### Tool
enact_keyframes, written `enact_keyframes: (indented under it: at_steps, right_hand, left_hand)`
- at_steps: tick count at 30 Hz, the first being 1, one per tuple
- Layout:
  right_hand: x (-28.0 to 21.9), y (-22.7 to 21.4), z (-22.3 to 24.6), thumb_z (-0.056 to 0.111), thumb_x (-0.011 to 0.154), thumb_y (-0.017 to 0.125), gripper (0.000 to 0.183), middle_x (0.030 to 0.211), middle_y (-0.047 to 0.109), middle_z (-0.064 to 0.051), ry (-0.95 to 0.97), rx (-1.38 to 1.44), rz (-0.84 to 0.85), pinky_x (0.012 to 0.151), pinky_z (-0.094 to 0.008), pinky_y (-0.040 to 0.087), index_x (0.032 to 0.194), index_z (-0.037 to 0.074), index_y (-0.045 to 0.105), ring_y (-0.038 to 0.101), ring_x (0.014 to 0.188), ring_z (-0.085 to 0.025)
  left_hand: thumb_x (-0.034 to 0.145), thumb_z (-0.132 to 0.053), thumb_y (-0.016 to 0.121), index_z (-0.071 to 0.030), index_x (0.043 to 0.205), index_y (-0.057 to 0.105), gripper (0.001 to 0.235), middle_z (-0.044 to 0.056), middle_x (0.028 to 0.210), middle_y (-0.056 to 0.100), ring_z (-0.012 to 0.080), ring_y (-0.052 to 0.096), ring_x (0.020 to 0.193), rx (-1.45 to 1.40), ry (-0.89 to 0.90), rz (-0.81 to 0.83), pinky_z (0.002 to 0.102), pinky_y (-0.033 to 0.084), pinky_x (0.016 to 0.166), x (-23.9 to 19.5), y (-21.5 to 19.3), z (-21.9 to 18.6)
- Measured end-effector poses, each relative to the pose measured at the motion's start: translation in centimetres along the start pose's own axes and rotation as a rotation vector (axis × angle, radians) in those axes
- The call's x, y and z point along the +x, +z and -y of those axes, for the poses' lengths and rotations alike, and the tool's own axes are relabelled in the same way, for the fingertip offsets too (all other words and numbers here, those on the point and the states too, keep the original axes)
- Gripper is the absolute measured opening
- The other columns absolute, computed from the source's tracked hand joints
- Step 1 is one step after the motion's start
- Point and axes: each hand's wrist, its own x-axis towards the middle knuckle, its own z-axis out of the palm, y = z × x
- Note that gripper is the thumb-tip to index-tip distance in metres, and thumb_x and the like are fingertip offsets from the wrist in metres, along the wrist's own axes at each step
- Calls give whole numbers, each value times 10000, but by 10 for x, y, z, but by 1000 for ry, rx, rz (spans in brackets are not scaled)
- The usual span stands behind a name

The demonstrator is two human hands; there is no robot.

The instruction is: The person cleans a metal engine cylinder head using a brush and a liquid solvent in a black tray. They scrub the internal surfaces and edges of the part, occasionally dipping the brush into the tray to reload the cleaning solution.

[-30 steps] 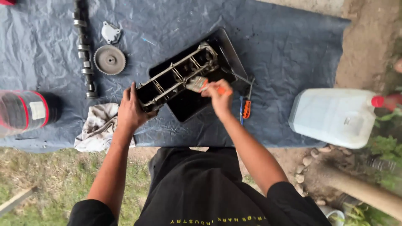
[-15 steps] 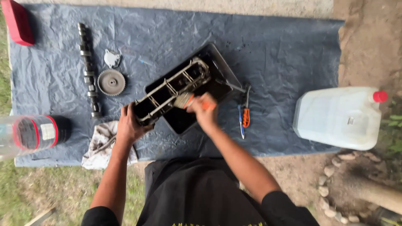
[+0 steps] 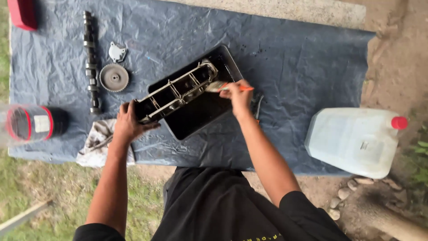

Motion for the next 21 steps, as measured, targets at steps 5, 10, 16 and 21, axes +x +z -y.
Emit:
enact_keyframes:
  at_steps: [5, 10, 16, 21]
  right_hand:
    - [50, -10, 7, -26, 825, 658, 129, 842, 681, -380, -21, -1, 71, 605, -412, 709, 891, -77, 560, 762, 672, -394]
    - [38, -2, 33, -48, 814, 657, 132, 817, 674, -377, 66, -59, 218, 577, -405, 705, 857, -49, 533, 758, 646, -387]
    - [54, -9, 12, -27, 830, 677, 131, 850, 691, -359, -33, -22, 75, 634, -421, 706, 922, -54, 587, 771, 680, -384]
    - [26, 6, 43, -69, 795, 672, 142, 796, 675, -355, 70, -29, 167, 520, -415, 703, 856, -42, 547, 750, 586, -383]
  left_hand:
    - [522, -637, 911, -138, 1517, 393, 1228, 248, 1452, 439, 572, 546, 1258, 2, -17, -57, 574, 459, 1100, -2, 5, -2]
    - [502, -711, 885, -201, 1504, 399, 1225, 198, 1480, 433, 545, 564, 1260, 54, -62, -48, 541, 466, 1112, -2, 6, -1]
    - [528, -692, 900, -206, 1481, 413, 1175, 213, 1475, 425, 562, 562, 1244, 11, -48, -20, 567, 461, 1096, 1, 8, 3]
    - [525, -691, 901, -190, 1477, 389, 1192, 233, 1464, 407, 563, 551, 1253, -24, -16, -31, 559, 450, 1105, 7, 14, 15]
